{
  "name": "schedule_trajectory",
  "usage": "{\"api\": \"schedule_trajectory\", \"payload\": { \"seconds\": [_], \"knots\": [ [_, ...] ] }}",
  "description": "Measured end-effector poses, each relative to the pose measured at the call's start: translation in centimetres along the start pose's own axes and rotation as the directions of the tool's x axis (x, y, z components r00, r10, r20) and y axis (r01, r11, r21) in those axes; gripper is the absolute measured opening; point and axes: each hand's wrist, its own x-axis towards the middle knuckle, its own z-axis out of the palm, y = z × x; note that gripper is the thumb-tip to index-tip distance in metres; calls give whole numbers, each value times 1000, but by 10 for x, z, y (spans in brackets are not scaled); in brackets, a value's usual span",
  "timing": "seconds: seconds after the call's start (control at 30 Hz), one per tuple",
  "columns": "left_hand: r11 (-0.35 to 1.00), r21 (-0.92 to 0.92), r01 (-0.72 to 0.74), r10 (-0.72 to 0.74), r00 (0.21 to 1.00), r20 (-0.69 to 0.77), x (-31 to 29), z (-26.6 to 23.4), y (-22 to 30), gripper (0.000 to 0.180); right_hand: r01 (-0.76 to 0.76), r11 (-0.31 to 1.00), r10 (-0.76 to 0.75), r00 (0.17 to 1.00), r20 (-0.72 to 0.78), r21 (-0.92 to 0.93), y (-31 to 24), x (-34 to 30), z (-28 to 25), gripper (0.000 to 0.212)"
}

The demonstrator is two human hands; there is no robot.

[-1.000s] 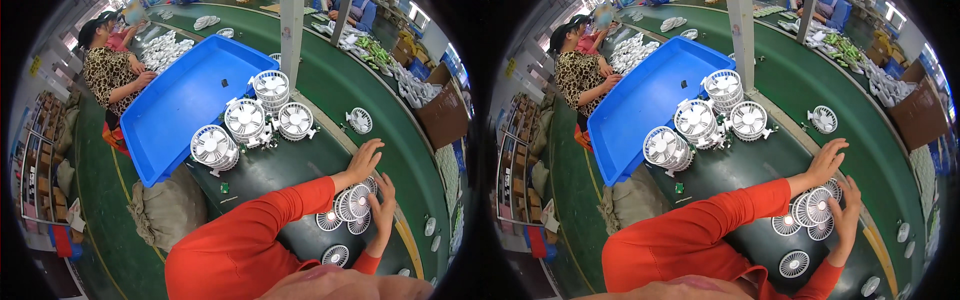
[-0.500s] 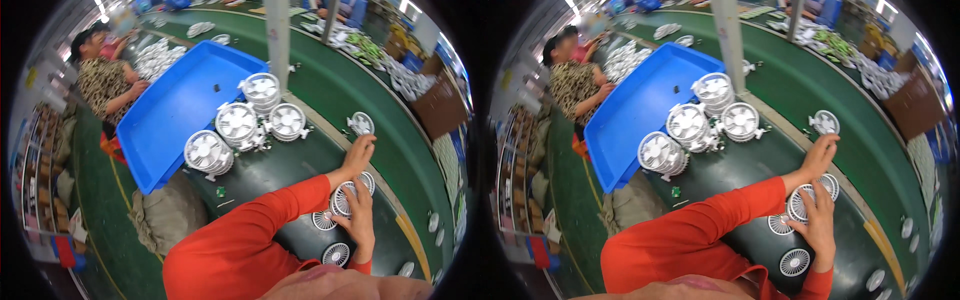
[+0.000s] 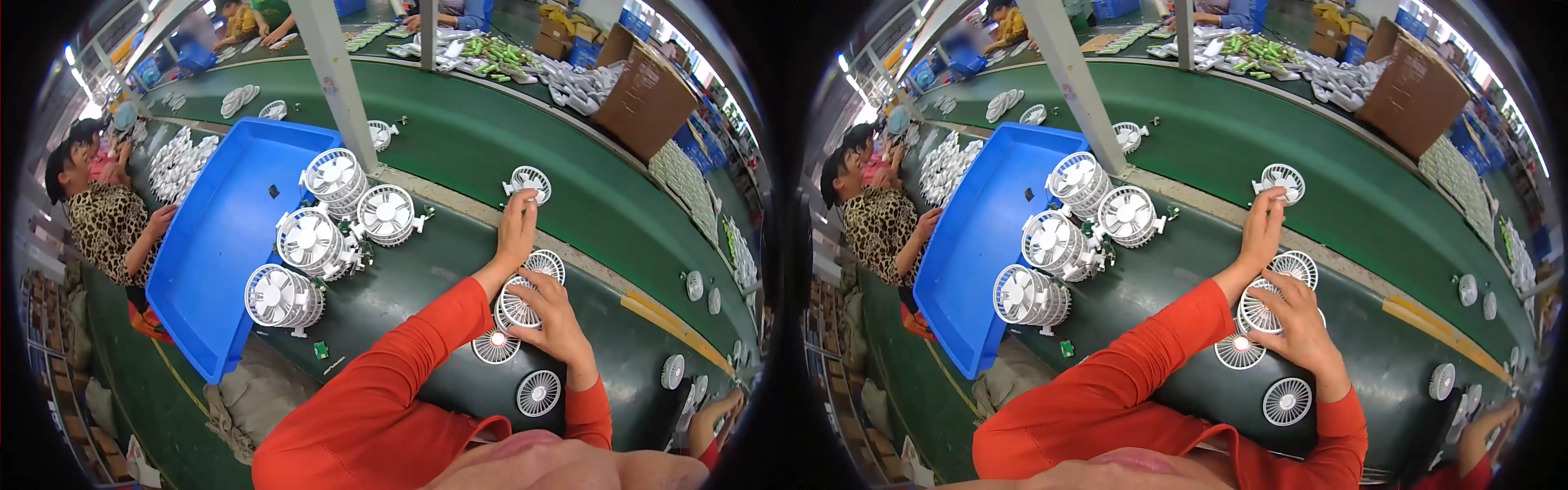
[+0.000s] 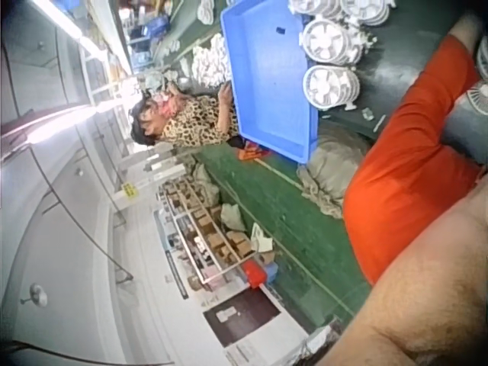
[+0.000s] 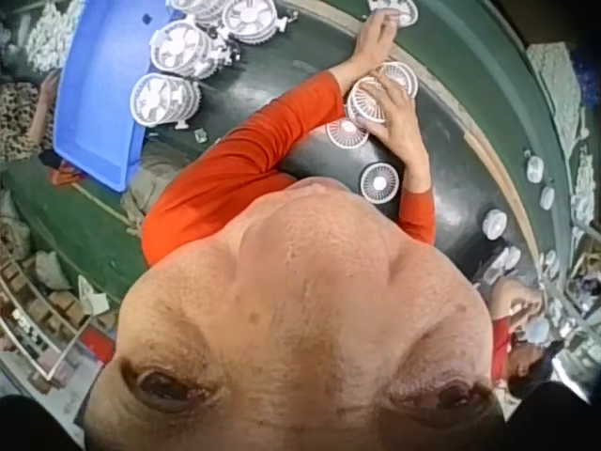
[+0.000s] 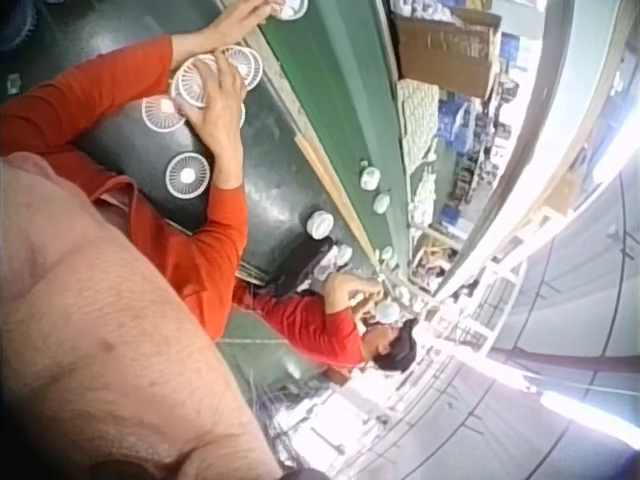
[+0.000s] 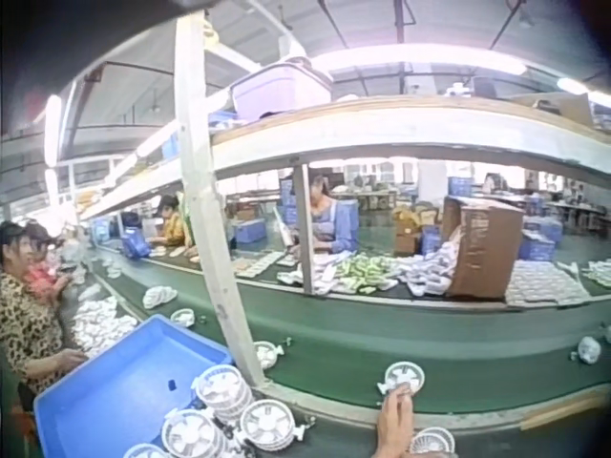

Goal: The person assembles portable fans by picking up fan bodies and grilles from a conveyor belt, snapping the grilles onto the housings by hand, and arranging them on the work surface.

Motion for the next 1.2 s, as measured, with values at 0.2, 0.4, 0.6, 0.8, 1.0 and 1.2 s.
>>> {"api": "schedule_trajectory", "payload": {
  "seconds": [0.2,0.4,0.6,0.8,1.0,1.2],
  "knots": [
    [999,-29,-28,28,999,-21,2,-8,-11,31,12,961,42,981,-189,275,32,19,-20,66],
    [997,0,82,-82,993,-84,-1,-4,-5,25,-85,996,53,868,-494,-43,107,79,-11,59],
    [994,-103,-18,7,995,-101,-1,3,4,24,-217,923,62,899,-433,-317,174,123,15,55],
    [996,-83,11,-19,995,-100,-3,-6,8,24,-173,911,14,921,-390,-375,186,129,30,59],
    [995,-95,32,-40,995,-87,-1,-4,6,25,-132,959,35,935,-354,-252,185,113,8,52],
    [973,-187,135,-131,991,35,4,4,-1,44,-113,752,445,814,-373,649,151,87,-3,44]
  ]
}}
